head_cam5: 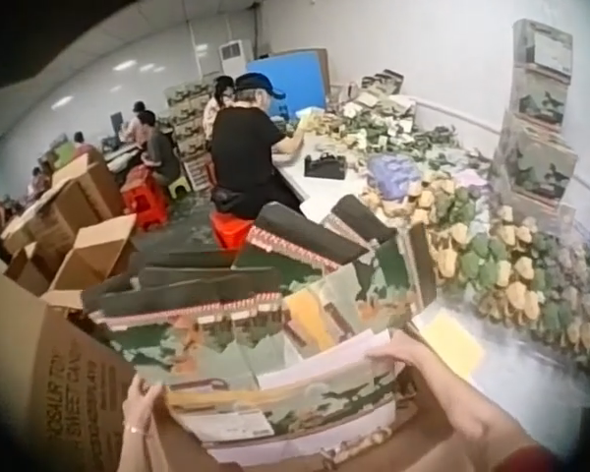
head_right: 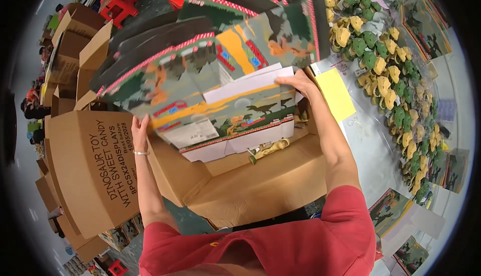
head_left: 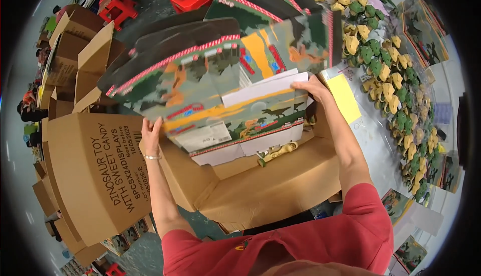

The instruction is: Packing toy dinosaurs into display boxes at a factory workstation.

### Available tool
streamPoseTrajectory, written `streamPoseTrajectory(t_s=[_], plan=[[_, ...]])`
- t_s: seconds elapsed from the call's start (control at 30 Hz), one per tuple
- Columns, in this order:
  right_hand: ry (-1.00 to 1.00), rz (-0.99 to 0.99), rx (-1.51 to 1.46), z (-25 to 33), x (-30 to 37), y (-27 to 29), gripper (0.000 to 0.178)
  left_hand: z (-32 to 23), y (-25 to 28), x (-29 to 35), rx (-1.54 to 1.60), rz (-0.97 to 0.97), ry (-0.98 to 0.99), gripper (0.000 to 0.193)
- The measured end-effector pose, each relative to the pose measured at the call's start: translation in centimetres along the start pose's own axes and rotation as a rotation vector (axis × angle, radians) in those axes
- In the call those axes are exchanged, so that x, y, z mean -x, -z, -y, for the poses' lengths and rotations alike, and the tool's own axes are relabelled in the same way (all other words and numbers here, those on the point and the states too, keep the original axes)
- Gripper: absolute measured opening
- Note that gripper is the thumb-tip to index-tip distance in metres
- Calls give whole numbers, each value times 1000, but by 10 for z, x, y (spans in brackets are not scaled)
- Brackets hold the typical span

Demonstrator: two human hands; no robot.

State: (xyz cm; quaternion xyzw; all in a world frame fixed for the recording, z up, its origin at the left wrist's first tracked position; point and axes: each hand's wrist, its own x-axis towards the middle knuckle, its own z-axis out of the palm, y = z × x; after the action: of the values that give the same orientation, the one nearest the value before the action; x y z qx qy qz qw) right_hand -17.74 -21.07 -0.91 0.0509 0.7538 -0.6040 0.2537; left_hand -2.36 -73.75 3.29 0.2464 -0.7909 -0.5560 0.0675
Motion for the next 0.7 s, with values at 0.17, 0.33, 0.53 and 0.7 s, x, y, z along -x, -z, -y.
streamPoseTrajectory(t_s=[0.17, 0.33, 0.53, 0.7], plan=[[106, 142, -204, 11, 17, -18, 62, -36, -35, 8, 385, -49, -67, 32], [65, -26, -17, 51, 49, -36, 72, -30, -25, 10, 443, -120, -37, 31], [525, -154, 98, 127, 85, -18, 88, -89, 45, 33, 435, -149, -82, 32], [522, -317, -22, 240, 140, 12, 54, -240, 53, 55, 496, -342, -315, 46]])
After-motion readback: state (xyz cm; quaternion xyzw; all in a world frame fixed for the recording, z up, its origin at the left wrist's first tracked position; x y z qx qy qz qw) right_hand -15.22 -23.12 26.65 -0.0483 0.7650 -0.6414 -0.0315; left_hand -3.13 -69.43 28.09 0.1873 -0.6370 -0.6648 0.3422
